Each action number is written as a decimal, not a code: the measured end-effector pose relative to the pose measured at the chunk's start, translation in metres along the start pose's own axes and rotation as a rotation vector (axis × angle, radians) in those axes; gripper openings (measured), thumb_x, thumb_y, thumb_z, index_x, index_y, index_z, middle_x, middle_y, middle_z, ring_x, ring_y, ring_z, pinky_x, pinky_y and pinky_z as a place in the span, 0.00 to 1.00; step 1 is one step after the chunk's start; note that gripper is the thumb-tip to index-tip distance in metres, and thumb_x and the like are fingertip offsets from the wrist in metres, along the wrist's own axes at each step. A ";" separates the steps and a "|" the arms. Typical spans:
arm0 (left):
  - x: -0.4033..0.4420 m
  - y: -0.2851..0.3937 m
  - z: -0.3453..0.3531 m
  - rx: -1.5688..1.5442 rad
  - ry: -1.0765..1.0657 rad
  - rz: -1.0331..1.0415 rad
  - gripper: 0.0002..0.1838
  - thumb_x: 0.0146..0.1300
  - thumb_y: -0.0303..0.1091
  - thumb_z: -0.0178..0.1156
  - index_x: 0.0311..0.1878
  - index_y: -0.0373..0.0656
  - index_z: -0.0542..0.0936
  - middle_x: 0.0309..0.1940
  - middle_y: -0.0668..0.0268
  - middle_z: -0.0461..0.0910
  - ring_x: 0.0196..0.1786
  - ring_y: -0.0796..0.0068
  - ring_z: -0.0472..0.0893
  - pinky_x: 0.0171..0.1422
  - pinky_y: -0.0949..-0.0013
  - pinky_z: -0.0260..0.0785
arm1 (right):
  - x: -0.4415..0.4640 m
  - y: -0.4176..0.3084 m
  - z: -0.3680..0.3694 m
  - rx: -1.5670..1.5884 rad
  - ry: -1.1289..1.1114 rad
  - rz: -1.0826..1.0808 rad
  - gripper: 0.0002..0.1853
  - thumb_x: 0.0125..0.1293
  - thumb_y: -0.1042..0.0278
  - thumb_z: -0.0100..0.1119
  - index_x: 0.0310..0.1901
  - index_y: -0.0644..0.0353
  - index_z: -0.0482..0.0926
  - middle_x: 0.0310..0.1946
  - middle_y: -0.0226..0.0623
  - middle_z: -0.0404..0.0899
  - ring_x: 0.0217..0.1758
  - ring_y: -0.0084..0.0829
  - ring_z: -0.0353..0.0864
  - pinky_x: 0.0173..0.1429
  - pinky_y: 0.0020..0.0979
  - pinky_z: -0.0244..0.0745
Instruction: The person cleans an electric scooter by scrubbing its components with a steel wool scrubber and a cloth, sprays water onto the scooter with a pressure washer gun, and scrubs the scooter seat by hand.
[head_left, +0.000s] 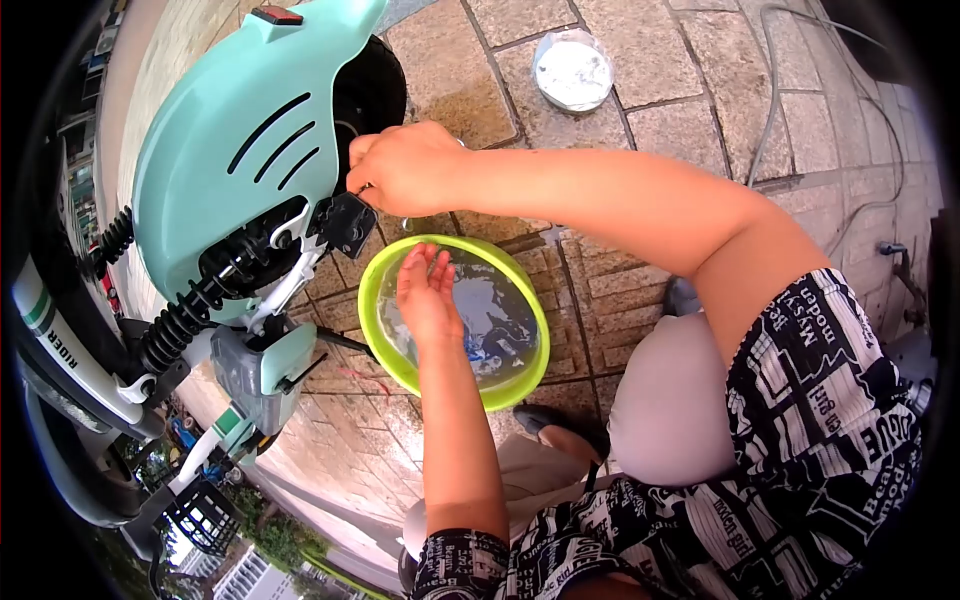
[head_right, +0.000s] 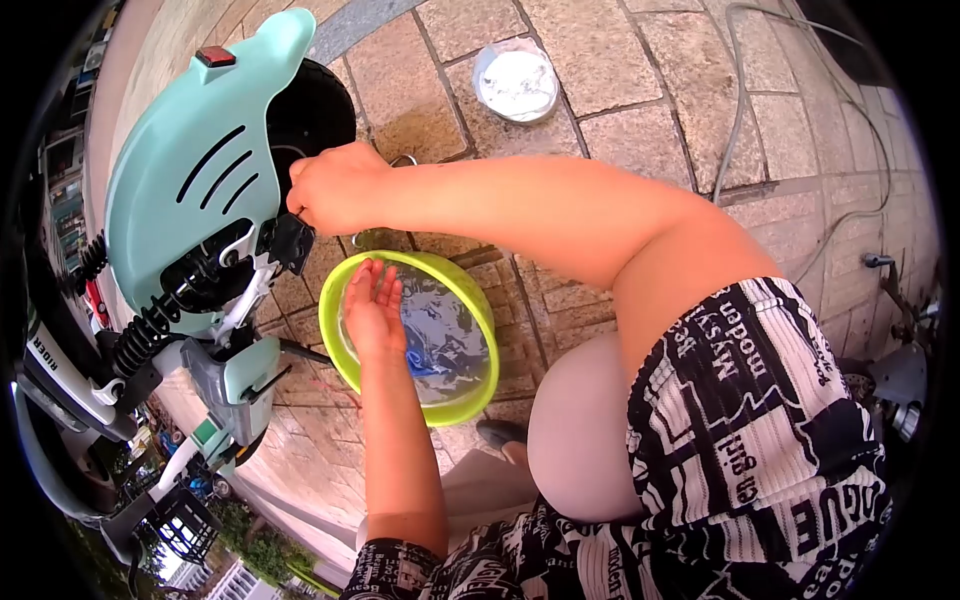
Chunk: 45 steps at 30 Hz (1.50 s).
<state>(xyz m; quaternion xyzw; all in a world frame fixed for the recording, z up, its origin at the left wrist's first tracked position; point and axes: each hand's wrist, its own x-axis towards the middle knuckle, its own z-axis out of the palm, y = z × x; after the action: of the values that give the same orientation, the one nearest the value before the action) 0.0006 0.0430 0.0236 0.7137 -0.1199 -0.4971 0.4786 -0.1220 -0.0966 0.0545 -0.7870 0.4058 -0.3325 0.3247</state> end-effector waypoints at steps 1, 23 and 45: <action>-0.001 -0.004 -0.001 -0.001 0.001 -0.005 0.16 0.68 0.37 0.55 0.55 0.38 0.74 0.48 0.63 0.78 0.46 0.69 0.78 0.50 0.69 0.71 | 0.005 0.002 -0.001 -0.027 -0.009 0.016 0.07 0.57 0.58 0.59 0.35 0.44 0.85 0.37 0.29 0.79 0.43 0.36 0.79 0.43 0.40 0.75; 0.021 -0.096 -0.056 -0.617 0.387 -0.391 0.14 0.73 0.36 0.42 0.43 0.38 0.75 0.39 0.60 0.77 0.43 0.66 0.76 0.56 0.67 0.72 | 0.011 0.037 -0.024 0.262 0.227 0.437 0.11 0.61 0.54 0.62 0.40 0.49 0.84 0.42 0.36 0.79 0.47 0.37 0.78 0.52 0.38 0.72; -0.011 0.084 -0.007 -0.206 -0.054 0.082 0.21 0.70 0.40 0.51 0.59 0.37 0.69 0.60 0.60 0.69 0.62 0.61 0.69 0.64 0.62 0.64 | -0.019 0.065 0.035 0.344 0.223 0.734 0.13 0.58 0.51 0.62 0.38 0.47 0.85 0.37 0.36 0.83 0.44 0.40 0.81 0.49 0.41 0.74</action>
<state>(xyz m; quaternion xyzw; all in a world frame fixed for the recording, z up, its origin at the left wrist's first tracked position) 0.0267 0.0106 0.0979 0.6415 -0.1103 -0.5060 0.5659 -0.1306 -0.1016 -0.0211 -0.4837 0.6305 -0.3409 0.5023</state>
